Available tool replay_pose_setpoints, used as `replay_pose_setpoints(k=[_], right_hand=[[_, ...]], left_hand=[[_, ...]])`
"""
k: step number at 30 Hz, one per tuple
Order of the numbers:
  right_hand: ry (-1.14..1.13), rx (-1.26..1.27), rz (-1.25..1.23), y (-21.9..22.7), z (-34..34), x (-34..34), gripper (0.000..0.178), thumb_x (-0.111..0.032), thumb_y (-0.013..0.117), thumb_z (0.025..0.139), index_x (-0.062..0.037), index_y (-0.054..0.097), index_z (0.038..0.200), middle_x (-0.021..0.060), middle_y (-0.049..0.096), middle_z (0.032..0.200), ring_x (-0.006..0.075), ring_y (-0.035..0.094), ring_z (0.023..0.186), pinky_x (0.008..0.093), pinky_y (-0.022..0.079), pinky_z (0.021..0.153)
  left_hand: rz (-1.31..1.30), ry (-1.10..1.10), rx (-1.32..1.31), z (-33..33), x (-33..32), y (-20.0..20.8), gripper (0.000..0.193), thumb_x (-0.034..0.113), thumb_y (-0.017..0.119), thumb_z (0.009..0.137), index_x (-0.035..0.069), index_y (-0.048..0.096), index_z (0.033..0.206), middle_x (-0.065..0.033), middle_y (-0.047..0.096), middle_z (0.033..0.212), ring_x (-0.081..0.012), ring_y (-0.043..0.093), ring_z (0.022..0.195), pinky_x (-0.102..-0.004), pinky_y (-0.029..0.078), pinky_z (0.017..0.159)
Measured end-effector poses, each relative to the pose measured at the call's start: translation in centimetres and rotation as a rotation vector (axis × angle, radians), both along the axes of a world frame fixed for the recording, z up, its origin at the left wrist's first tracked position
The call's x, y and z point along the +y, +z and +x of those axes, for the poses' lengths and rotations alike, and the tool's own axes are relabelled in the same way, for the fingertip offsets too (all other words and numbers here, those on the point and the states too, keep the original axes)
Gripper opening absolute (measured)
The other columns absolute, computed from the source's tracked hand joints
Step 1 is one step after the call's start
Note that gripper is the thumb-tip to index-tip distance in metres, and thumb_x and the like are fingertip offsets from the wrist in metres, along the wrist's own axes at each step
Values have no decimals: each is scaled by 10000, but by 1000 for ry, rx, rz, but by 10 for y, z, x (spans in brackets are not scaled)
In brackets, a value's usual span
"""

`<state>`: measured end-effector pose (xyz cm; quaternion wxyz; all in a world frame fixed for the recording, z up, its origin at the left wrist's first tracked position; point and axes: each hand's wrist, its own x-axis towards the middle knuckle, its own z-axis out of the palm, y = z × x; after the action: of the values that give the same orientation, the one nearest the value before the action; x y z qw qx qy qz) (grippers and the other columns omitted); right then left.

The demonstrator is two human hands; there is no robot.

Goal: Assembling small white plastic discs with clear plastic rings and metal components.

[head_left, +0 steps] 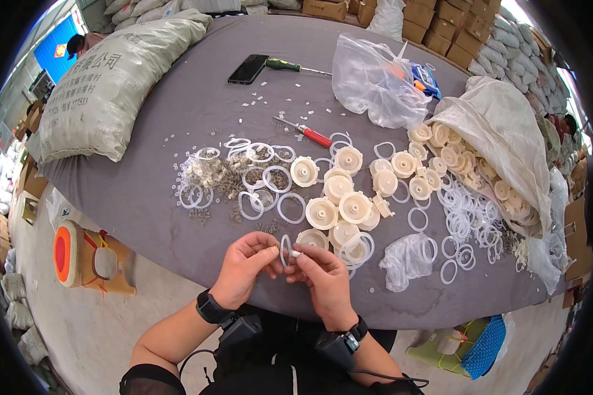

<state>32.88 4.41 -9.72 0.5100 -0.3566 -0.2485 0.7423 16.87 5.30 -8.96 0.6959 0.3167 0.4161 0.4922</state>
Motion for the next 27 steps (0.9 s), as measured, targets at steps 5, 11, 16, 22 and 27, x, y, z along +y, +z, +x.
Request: replay_pose_setpoints(k=[5,11,16,22,27], right_hand=[[70,-100,119,-6,8,2,249,-63,560,884,40,577,1110,124,649,968,173,645,800,268,535,686],[178,101,20,-3,18,2,299,-26,571,863,31,541,1155,141,643,989,210,654,856,280,547,700],[221,123,40,-7,20,0,293,-12,578,853,23,539,1141,149,643,986,211,656,837,276,544,690],[265,-8,120,-3,20,3,265,3,608,813,16,556,1072,168,655,892,223,664,753,280,545,632],[187,-56,168,-9,21,1,197,-8,604,837,32,578,1028,145,661,896,189,660,765,265,529,644]], left_hand=[[3,-68,119,1,-2,4,113,101,575,860,23,575,941,-39,623,785,-87,575,613,-202,450,535],[29,-84,157,1,-1,8,130,96,583,850,20,580,956,-27,616,793,-72,557,604,-193,434,529],[40,-127,206,-2,5,14,134,97,592,844,18,596,952,-18,617,785,-56,541,598,-182,423,528],[11,-269,222,-8,6,16,174,122,600,856,15,604,993,5,608,770,-32,513,622,-176,397,532],[6,-242,203,-1,8,25,163,83,612,827,12,615,974,-16,624,779,-50,537,616,-183,418,542]])
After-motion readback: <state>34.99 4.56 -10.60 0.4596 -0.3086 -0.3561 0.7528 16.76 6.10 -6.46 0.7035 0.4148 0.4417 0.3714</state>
